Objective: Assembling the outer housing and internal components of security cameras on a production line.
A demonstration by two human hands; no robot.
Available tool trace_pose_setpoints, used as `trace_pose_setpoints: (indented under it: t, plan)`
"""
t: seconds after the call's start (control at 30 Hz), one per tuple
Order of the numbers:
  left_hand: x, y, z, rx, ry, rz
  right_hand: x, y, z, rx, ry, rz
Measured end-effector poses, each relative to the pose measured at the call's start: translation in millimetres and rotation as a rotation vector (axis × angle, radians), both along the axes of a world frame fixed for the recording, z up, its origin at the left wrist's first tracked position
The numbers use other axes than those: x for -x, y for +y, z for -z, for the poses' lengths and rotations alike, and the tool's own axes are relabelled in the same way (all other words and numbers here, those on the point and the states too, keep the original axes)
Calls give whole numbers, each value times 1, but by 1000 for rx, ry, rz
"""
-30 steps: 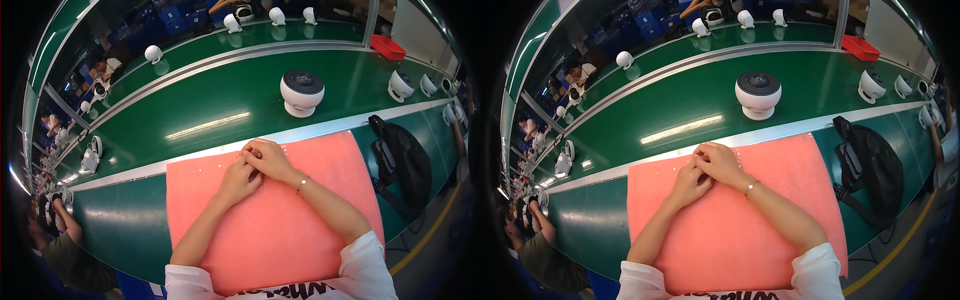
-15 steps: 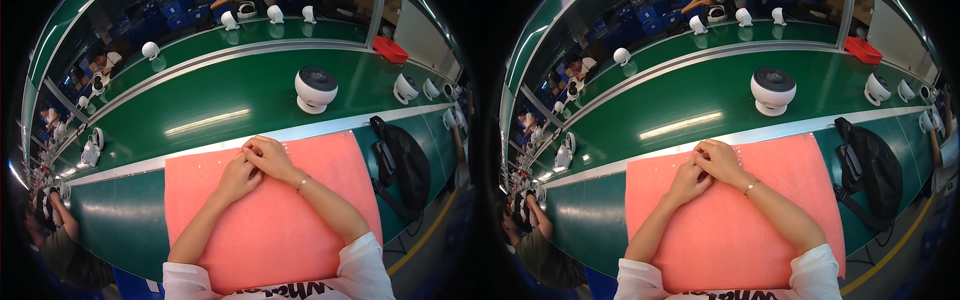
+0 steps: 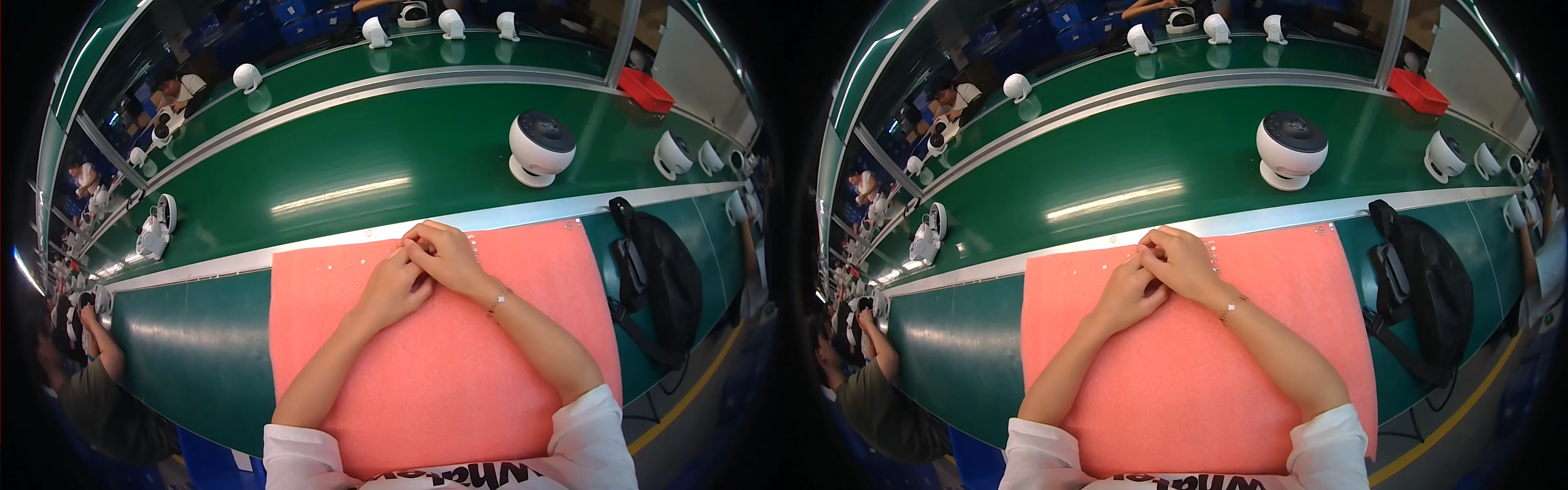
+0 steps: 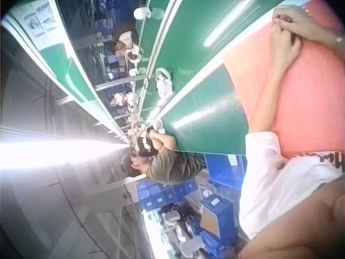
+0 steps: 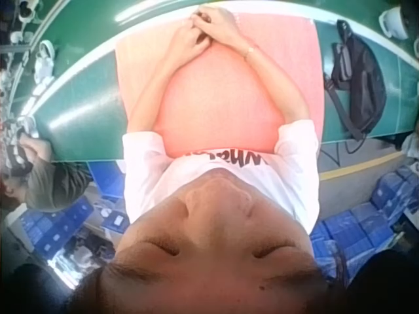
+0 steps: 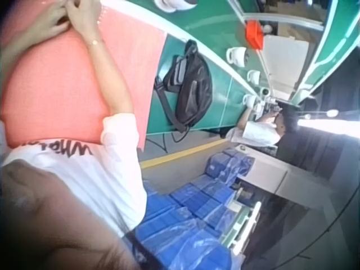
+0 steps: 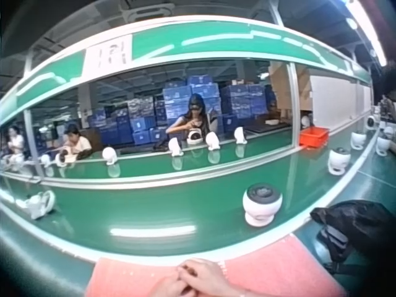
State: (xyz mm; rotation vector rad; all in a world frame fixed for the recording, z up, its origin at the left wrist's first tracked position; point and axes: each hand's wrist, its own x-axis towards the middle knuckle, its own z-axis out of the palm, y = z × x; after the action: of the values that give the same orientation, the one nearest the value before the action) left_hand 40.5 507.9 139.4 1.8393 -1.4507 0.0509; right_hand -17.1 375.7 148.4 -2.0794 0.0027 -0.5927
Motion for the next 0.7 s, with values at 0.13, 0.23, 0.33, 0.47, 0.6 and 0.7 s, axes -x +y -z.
trace_pose_setpoints:
  t: [0.13,0.23,0.33,0.47,0.6,0.7]
  plan:
    - [0,-3,3,-24,1,-3,0,-2,1,11,-3,-5]
    - [-1,-4,4,-11,-4,-1,0,-4,0,30,-5,1]
    - [-1,-6,5,-9,-8,1,0,-5,-1,11,34,11]
    - [-1,-8,6,-2,-16,-1,0,-6,0,5,30,11]
    - [-4,-7,8,22,-36,-5,-4,-7,5,40,-10,5]
    - [-6,-7,10,-54,-42,-11,-3,-8,4,31,8,-2]
